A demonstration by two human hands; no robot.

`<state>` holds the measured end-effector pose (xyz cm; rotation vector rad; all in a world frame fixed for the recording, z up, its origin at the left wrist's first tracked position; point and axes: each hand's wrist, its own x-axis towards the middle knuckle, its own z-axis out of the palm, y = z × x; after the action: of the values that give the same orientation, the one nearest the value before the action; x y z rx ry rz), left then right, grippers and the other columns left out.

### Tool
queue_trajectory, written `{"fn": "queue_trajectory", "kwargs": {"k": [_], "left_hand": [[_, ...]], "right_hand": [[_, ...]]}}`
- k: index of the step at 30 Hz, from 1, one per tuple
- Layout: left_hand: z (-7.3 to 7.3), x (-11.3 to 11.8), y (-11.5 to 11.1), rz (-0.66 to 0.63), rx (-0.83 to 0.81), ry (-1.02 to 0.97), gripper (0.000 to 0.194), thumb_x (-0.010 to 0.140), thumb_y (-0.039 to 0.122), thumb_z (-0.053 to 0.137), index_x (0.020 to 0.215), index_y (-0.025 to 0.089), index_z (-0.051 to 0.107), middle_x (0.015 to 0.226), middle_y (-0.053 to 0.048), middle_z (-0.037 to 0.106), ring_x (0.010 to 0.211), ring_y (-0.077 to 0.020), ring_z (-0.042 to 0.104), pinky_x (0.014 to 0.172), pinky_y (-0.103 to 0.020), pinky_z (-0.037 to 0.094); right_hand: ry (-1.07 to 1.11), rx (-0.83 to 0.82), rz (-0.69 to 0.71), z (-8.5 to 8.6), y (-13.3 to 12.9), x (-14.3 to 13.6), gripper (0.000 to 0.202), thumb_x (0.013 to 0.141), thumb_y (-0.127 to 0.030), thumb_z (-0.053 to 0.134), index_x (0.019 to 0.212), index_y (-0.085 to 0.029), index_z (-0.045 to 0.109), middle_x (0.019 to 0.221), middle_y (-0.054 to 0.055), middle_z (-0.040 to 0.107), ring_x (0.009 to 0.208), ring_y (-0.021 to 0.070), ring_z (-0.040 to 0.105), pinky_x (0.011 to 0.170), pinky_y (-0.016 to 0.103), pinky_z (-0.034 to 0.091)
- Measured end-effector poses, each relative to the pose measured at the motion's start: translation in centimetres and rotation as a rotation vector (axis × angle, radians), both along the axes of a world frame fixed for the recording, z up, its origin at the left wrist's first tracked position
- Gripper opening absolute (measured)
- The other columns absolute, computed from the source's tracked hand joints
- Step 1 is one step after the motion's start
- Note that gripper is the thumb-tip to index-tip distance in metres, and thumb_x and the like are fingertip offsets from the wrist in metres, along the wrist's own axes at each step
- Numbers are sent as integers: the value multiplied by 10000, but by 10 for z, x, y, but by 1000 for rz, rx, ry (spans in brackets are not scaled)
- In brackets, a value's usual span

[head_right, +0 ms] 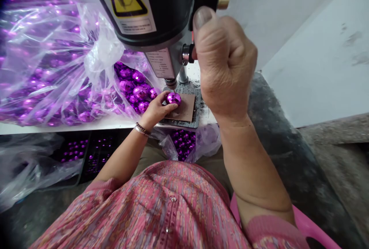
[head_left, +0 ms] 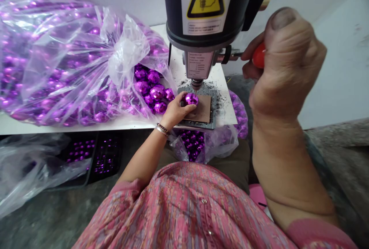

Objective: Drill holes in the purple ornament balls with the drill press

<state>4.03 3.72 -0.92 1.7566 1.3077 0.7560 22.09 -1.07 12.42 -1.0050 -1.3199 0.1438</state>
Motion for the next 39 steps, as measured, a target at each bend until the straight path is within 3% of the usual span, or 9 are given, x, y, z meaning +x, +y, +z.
{"fn": "queue_trajectory", "kwargs": {"k": [6,14,18,23,28,39], "left_hand": [[4,9,-1,-60,50,144,647,730,292,774,1341,160,608,1203,-65,710,1005,-213,660,951,-323,505],[-1,9,0,-66,55,200,735,740,286,786,1422,141,552,1259,-93,706,1114,-261,663,981,-341,493],[-4,9,-1,-54,89,192,712,732,277,796,1399,161,576,1257,-82,711,1127,-256,663,980,-325,490],[-7,8,0,-68,87,171,705,743,297,793,1403,181,571,1248,-66,716,1119,-253,666,983,-330,489],[-6,8,0,-79,74,139,696,749,268,790,1396,132,571,1245,-99,713,1132,-262,660,1002,-338,479],[-4,8,-2,-80,50,76,660,752,261,789,1374,167,589,1202,-55,726,1088,-229,661,985,-310,483]], "right_hand": [[-28,7,-22,-3,1,3,551,963,-551,384,698,-85,510,650,-7,463,709,-6,519,758,150,464],[29,-141,-41,-8,-15,-3,379,949,-374,425,701,-91,470,652,-42,458,599,-52,425,634,116,345],[-9,-107,-31,-20,-21,-4,301,926,-319,453,732,-100,521,636,-42,469,587,-27,426,598,142,341],[-68,-84,-77,-38,-21,1,388,935,-423,477,740,-89,507,670,-36,473,659,-18,462,623,139,340],[-101,-20,-89,-51,-19,2,400,942,-442,471,749,-97,534,679,-34,503,646,-20,475,617,138,354],[-43,67,-143,-79,-12,-4,338,969,-398,433,818,-130,571,750,-15,574,694,-1,542,662,163,414]]}}
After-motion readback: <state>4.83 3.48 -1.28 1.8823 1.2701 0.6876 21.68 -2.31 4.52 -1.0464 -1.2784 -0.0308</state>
